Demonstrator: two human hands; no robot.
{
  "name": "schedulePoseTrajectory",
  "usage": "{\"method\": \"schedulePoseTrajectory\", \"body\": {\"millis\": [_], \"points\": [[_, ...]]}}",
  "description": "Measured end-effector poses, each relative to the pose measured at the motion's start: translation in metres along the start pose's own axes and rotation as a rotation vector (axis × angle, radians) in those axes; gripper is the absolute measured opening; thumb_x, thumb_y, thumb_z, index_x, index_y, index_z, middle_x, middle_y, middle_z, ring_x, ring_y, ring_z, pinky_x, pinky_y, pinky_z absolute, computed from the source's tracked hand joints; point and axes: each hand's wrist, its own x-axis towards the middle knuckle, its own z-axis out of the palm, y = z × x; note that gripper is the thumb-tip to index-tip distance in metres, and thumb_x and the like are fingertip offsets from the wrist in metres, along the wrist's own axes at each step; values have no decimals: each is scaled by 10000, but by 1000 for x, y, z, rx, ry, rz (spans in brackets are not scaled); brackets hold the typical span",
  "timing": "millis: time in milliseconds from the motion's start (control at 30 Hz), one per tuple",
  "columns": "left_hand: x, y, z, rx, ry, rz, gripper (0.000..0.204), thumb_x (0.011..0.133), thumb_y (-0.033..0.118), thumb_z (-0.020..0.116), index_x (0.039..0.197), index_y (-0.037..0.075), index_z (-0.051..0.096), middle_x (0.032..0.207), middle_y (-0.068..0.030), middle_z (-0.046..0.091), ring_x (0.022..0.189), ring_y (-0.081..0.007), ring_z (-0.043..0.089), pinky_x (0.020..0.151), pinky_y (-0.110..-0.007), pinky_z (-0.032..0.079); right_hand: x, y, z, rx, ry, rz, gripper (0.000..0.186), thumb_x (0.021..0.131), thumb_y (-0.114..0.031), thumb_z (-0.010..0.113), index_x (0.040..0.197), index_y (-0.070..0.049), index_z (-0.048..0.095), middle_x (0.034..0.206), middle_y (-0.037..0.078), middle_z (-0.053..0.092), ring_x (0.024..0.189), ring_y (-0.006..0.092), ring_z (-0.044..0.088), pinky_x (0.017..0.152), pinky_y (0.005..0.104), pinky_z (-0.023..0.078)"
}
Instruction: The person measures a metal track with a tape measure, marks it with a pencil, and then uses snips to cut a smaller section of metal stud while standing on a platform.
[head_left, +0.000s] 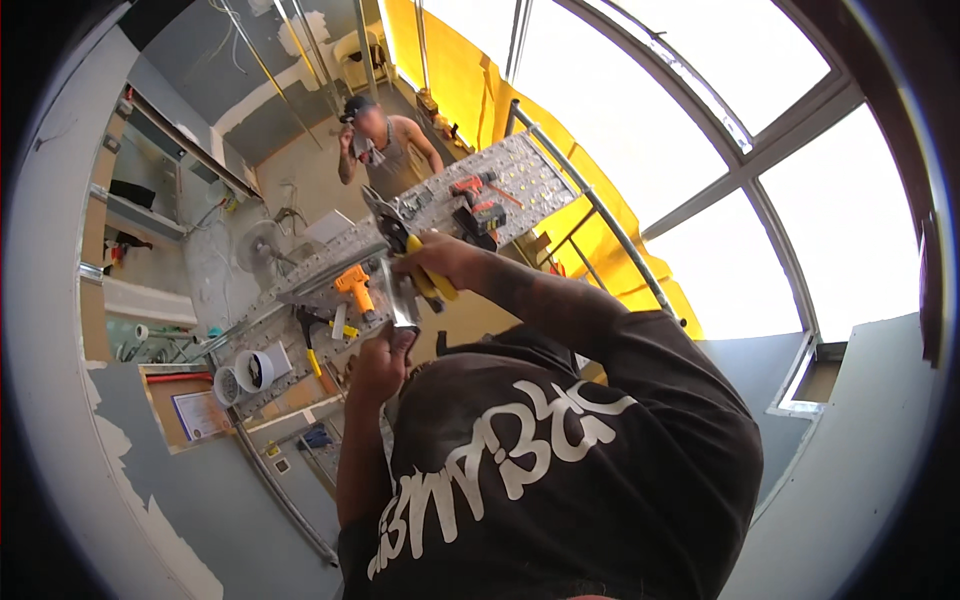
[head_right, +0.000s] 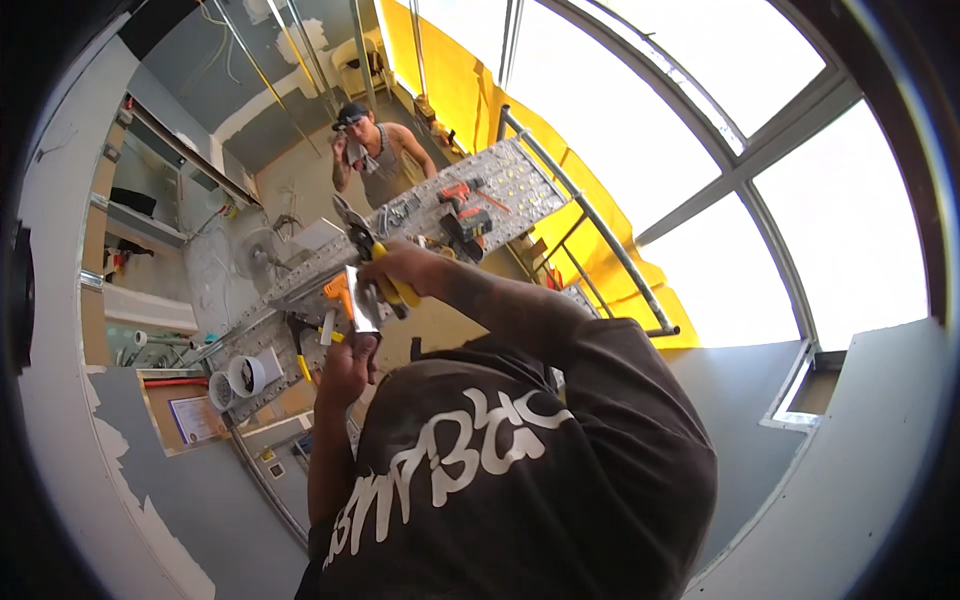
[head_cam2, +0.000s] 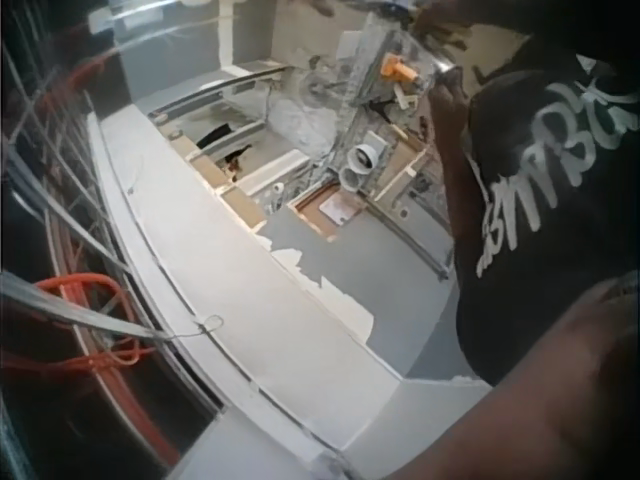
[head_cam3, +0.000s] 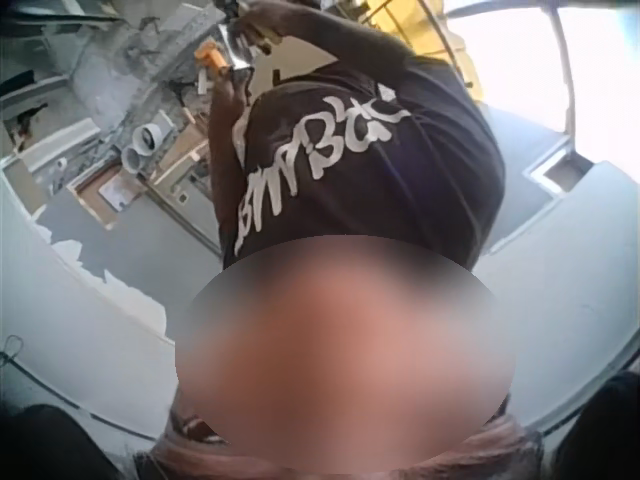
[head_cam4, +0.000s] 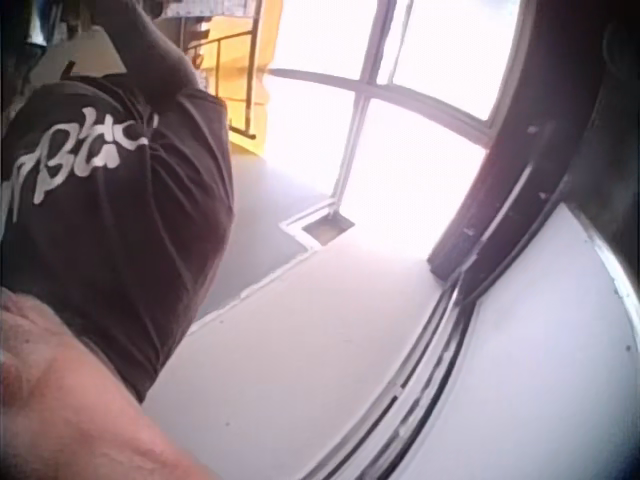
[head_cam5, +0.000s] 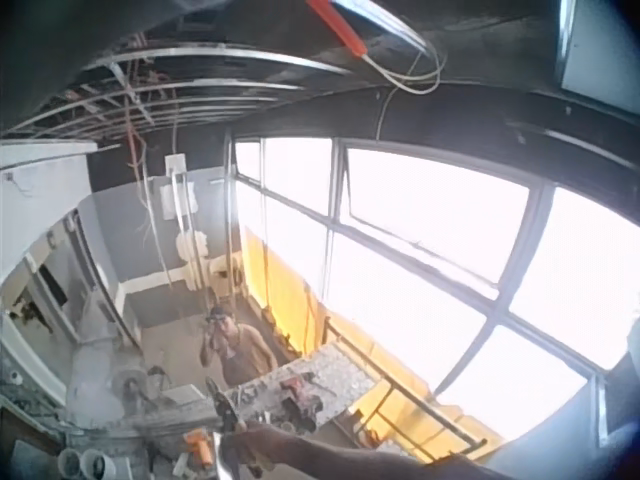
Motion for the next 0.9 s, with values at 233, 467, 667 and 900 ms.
{"method": "schedulePoseTrajectory", "body": {"millis": [233, 467, 667, 900], "points": [[5, 12, -28, -290, -154, -60, 671, 1007, 209, 571, 1561, 134, 200, 659, -28, 557, 501, -106, 513, 482, -295, 444, -26, 1, -4, -112, 69, -20, 264, 872, -220, 754, 1046, -69, 627, 830, 48, 637, 654, 160, 619, 532, 337, 518], [37, 3, -98, -411, -185, 134, 630, 1051, 226, 470, 1577, 134, 135, 674, -37, 539, 493, -111, 496, 465, -278, 422, -92, -7, 41, -850, 315, -363, 643, 825, -185, 726, 1372, 9, 449, 1178, 230, 611, 1079, 285, 603, 939, 396, 473], [46, 19, -157, -428, -206, 309, 661, 1026, 133, 465, 1586, 128, 114, 653, -53, 528, 465, -128, 489, 474, -282, 443, -115, 24, 78, -1071, 263, -411, 667, 784, -124, 645, 1398, 0, 416, 1306, 246, 520, 1245, 411, 511, 1054, 435, 420], [26, 19, -211, -256, -289, 271, 695, 1033, 175, 500, 1595, 198, 91, 687, -37, 560, 501, -104, 510, 493, -274, 446, -110, 9, 135, -1047, 253, -301, 742, 791, -160, 668, 1444, 41, 377, 1453, 276, 439, 1380, 390, 416, 1140, 421, 350]]}}
